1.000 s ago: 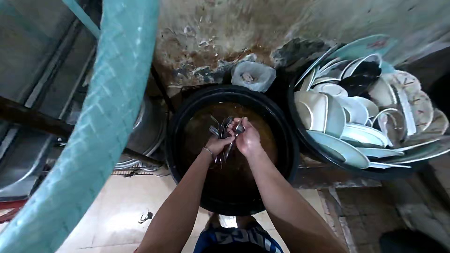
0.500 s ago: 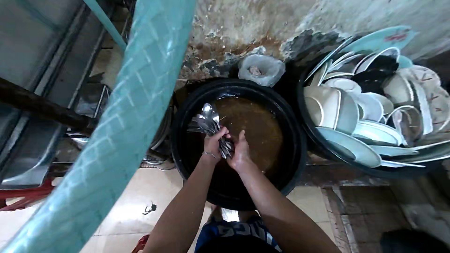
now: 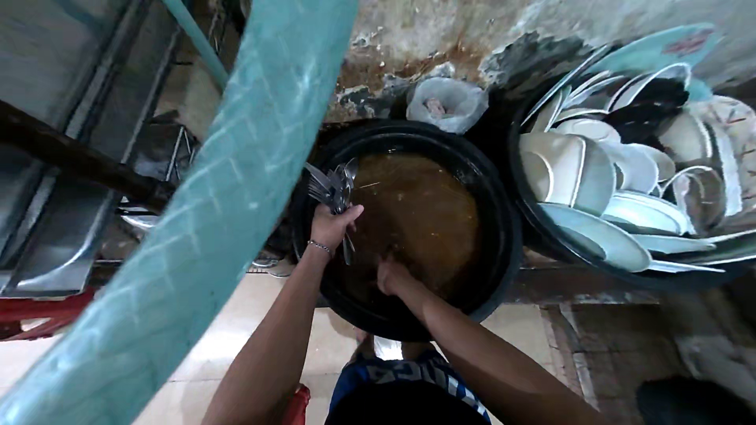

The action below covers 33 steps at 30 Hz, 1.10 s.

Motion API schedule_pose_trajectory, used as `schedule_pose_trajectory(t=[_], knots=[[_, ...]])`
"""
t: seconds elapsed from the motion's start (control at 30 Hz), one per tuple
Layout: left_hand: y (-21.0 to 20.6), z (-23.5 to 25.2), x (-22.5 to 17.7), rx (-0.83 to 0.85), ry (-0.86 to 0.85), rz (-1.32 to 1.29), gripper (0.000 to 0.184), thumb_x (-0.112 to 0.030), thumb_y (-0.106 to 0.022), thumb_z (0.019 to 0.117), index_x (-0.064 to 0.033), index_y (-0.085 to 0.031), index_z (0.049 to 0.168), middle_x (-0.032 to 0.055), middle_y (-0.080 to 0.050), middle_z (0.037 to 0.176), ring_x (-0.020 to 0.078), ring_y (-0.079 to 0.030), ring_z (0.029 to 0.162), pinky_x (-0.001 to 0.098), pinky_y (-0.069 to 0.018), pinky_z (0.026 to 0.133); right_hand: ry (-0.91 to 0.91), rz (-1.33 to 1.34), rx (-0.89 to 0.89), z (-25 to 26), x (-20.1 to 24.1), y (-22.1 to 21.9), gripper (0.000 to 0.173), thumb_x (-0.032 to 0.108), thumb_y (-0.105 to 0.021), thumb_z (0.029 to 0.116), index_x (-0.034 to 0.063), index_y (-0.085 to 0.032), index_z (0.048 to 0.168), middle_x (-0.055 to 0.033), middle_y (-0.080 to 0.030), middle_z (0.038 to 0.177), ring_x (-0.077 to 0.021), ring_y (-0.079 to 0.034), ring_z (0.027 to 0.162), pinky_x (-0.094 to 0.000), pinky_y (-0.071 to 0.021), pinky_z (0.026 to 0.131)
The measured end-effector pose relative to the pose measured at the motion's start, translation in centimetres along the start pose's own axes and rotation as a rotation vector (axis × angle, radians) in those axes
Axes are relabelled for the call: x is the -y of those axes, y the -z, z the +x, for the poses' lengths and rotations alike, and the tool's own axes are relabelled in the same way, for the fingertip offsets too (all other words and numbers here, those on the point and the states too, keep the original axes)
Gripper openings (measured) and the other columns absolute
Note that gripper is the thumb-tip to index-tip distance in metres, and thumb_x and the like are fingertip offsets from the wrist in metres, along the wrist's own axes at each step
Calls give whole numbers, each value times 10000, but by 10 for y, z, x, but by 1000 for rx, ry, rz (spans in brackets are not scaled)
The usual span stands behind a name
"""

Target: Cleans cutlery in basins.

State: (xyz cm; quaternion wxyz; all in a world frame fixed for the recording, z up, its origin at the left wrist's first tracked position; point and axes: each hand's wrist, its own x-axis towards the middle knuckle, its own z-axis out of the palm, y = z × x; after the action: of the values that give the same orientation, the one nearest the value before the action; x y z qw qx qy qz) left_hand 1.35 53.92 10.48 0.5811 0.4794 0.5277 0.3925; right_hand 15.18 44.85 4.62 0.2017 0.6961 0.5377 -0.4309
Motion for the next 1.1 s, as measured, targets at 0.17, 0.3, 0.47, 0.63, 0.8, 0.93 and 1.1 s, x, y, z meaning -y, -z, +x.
schedule_pose_trajectory(t=[0.17,0.3,0.47,0.63,0.8,0.93,1.1], knots=[[0,-4,-8,49,31,33,169,-105,-765,923,-21,-638,997,29,-628,705,102,-573,535,254,-535,534,81,252,88,5,7,7,487,239,-637,984,39,-548,1419,-259,-631,1303,-417,-621,1208,-653,-492,987],[7,-2,-17,84,54,67,163,-76,-751,923,-19,-638,1026,46,-656,787,89,-556,545,239,-505,517,157,797,65,19,-11,-5,428,179,-671,974,23,-585,1364,-220,-633,1287,-341,-609,1189,-576,-490,1004],[18,-15,-49,145,59,257,267,136,-650,881,78,-623,1140,118,-677,1029,94,-617,782,253,-540,722,303,1001,103,5,-39,15,349,51,-735,886,-17,-626,1210,-139,-697,1057,-208,-680,922,-423,-584,822],[11,-3,-52,392,175,725,383,-53,-711,954,38,-604,1310,235,-657,1249,325,-641,1167,501,-492,1040,245,982,201,-7,-74,57,309,51,-678,898,12,-611,1197,-125,-690,842,-180,-648,620,-326,-562,548],[-10,23,-12,691,-2,927,401,-88,-741,927,14,-627,1298,232,-683,1214,368,-659,1155,576,-497,1034,327,1088,154,-16,-97,81,375,81,-694,804,41,-597,1164,-97,-679,779,-169,-641,578,-317,-555,509],[-22,21,19,470,-43,656,482,-172,-725,969,-17,-587,1404,195,-666,1321,305,-636,1248,508,-472,1118,364,1168,60,-19,-107,86,368,80,-707,835,49,-615,1190,-94,-676,804,-167,-635,596,-322,-561,526],[-54,19,28,183,99,25,297,-120,-727,960,8,-648,1216,112,-715,1126,172,-681,1056,384,-557,980,411,1091,-56,-20,-102,72,569,51,-723,869,127,-595,1418,-96,-712,1050,-170,-669,768,-352,-592,659]])
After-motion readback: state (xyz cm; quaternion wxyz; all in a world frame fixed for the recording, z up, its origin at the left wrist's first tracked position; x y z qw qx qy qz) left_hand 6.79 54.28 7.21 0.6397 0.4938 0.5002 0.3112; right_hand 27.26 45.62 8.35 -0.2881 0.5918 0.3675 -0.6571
